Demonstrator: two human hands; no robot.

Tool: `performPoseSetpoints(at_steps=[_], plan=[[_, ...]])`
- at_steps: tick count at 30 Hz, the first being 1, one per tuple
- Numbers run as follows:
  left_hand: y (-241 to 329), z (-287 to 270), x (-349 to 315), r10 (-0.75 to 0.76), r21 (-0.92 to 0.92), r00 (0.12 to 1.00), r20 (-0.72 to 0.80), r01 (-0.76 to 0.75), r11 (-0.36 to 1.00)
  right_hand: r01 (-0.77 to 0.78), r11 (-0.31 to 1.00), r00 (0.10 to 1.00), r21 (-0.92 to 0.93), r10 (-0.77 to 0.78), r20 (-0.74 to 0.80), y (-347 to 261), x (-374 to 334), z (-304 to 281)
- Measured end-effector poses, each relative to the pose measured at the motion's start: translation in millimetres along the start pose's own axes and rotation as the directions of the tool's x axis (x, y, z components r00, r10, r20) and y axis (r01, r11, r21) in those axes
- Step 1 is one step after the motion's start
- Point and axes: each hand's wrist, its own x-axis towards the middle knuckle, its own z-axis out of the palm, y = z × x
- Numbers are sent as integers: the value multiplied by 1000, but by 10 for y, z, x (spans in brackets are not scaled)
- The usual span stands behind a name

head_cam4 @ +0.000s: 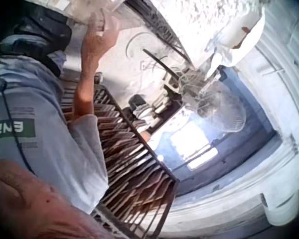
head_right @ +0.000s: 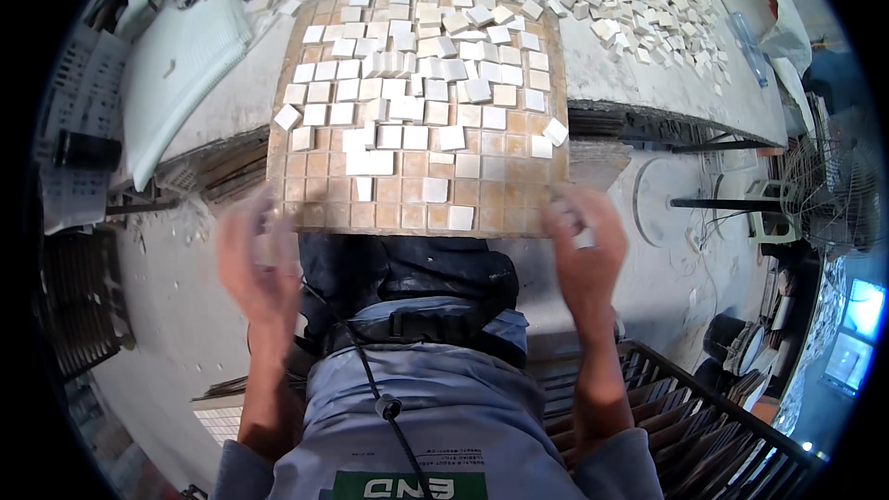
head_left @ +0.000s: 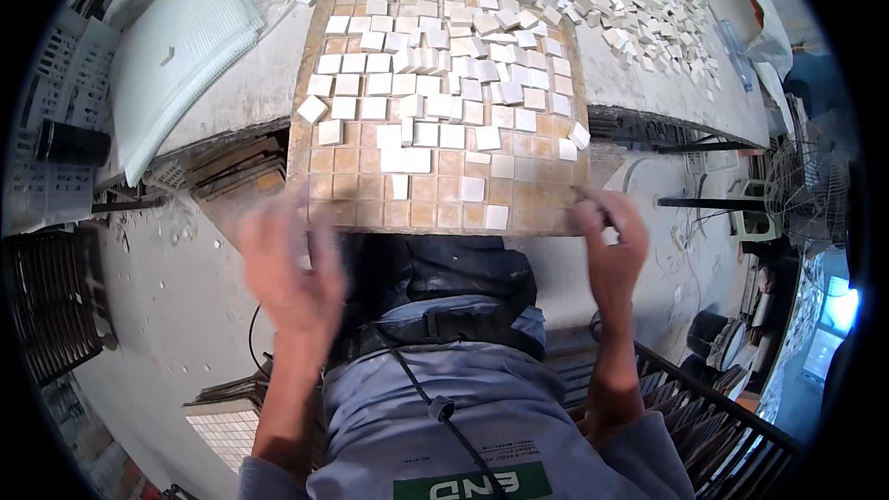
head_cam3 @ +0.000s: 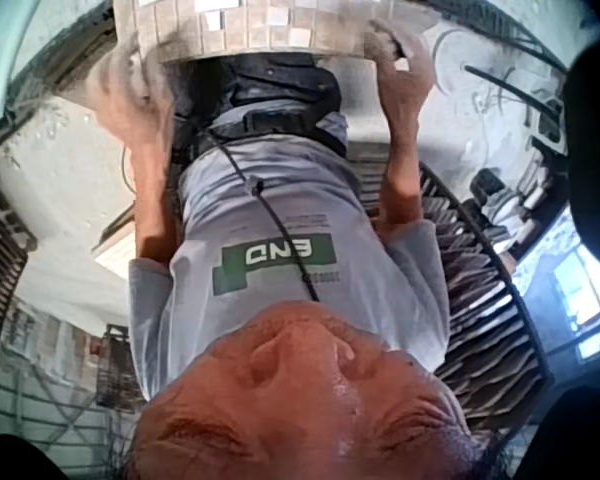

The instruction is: The person arranges small white square tiles on a wooden board, picking them up one by one and placing them in a grid pattern. The person occasionally lifts and rotates the board to continue filling gaps.

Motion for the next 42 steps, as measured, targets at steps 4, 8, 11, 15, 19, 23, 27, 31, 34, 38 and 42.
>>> performPoseSetpoints(at_steps=[4,8,11,15,19,23,27,31,34,38,42], plan=[[443,366,69,222,-222,925,308,-157,962,285,957,935,-47,-266,236,-337,-13,225],[506,675,185,289,-145,864,411,-251,957,355,930,896,-97,-308,319,-398,2,361],[488,708,202,283,-189,851,442,-220,957,313,949,894,-27,-285,346,-380,12,389],[466,689,181,152,-280,862,483,-12,960,288,957,890,21,-276,362,-307,18,430],[464,706,137,143,-308,863,485,16,951,264,963,892,44,-261,370,-254,33,446],[461,698,166,110,-374,876,470,85,923,207,974,911,96,-227,345,-197,44,427],[472,552,247,59,-418,882,468,162,894,287,957,893,45,-285,348,-293,99,350],[412,514,208,93,-444,896,435,123,888,317,944,897,87,-329,296,-338,163,310],[422,468,164,164,-456,899,405,43,889,258,966,964,-21,-256,73,-142,183,209],[381,409,105,117,-509,923,367,94,856,-83,995,990,62,89,-109,290,198,109],[185,330,172,-18,-519,970,241,144,842,-138,985,982,99,150,-117,440,378,86]])
